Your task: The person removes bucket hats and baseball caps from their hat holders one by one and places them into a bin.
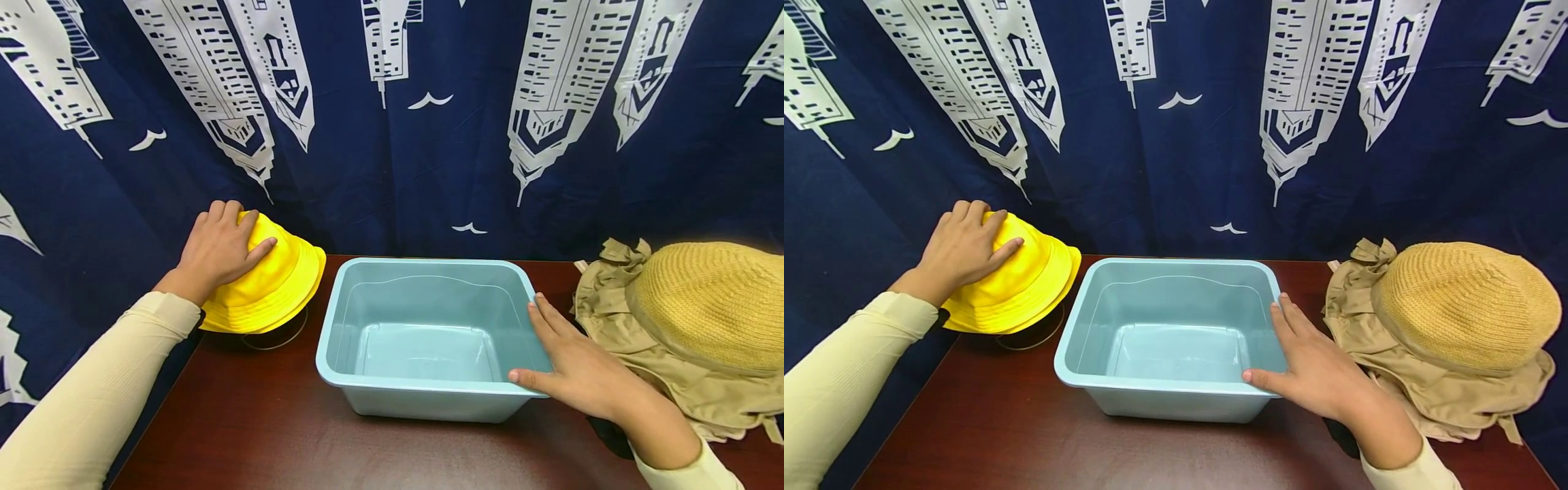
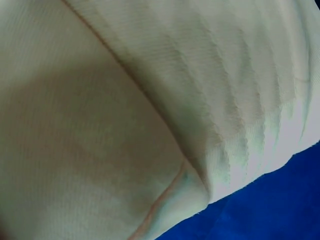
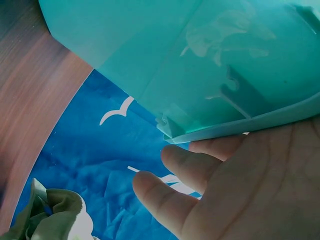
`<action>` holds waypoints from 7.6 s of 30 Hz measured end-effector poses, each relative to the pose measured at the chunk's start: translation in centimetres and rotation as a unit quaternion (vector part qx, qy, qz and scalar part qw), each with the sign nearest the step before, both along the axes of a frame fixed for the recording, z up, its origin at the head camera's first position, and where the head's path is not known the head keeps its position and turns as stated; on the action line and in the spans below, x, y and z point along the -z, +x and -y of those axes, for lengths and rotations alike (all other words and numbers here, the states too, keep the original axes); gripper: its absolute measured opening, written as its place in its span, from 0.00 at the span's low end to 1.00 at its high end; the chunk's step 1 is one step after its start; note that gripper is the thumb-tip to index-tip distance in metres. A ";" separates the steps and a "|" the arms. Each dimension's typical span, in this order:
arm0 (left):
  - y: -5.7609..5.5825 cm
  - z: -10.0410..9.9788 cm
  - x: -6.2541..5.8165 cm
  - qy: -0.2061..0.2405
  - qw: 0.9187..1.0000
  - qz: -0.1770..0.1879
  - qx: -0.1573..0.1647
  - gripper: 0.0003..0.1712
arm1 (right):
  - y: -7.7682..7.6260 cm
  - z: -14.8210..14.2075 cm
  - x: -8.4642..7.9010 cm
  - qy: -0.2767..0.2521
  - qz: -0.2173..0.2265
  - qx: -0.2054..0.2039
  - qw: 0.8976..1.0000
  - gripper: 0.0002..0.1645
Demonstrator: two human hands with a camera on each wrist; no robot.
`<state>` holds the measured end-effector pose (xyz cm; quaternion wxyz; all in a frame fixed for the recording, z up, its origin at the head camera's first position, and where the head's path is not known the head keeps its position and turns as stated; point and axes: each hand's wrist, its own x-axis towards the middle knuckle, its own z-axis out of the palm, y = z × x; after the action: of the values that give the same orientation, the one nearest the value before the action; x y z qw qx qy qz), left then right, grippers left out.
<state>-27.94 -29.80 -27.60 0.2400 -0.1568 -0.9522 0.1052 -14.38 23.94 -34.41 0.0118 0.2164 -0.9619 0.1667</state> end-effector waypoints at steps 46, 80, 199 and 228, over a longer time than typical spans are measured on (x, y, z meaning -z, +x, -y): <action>4.2 -4.9 -7.9 -0.135 0.976 -0.119 0.121 0.42 | 0.1 -0.1 -0.5 0.043 -0.011 0.020 0.999 0.70; 4.8 -16.5 -6.6 -0.121 0.929 -0.103 0.334 0.41 | 0.3 -0.3 -0.4 0.028 -0.025 0.010 0.999 0.67; 3.8 -25.9 4.5 -0.318 0.846 0.108 0.414 0.39 | 0.3 0.3 -0.3 0.021 -0.015 0.011 1.000 0.66; 0.2 -14.5 -1.1 -0.227 0.922 -0.007 0.312 0.33 | 0.4 0.1 -0.3 0.014 -0.005 0.007 1.000 0.65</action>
<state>-27.74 -15.35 -26.48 0.2252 -0.4955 -0.8039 0.2398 -13.95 23.79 -34.12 0.0145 0.2101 -0.9656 0.1523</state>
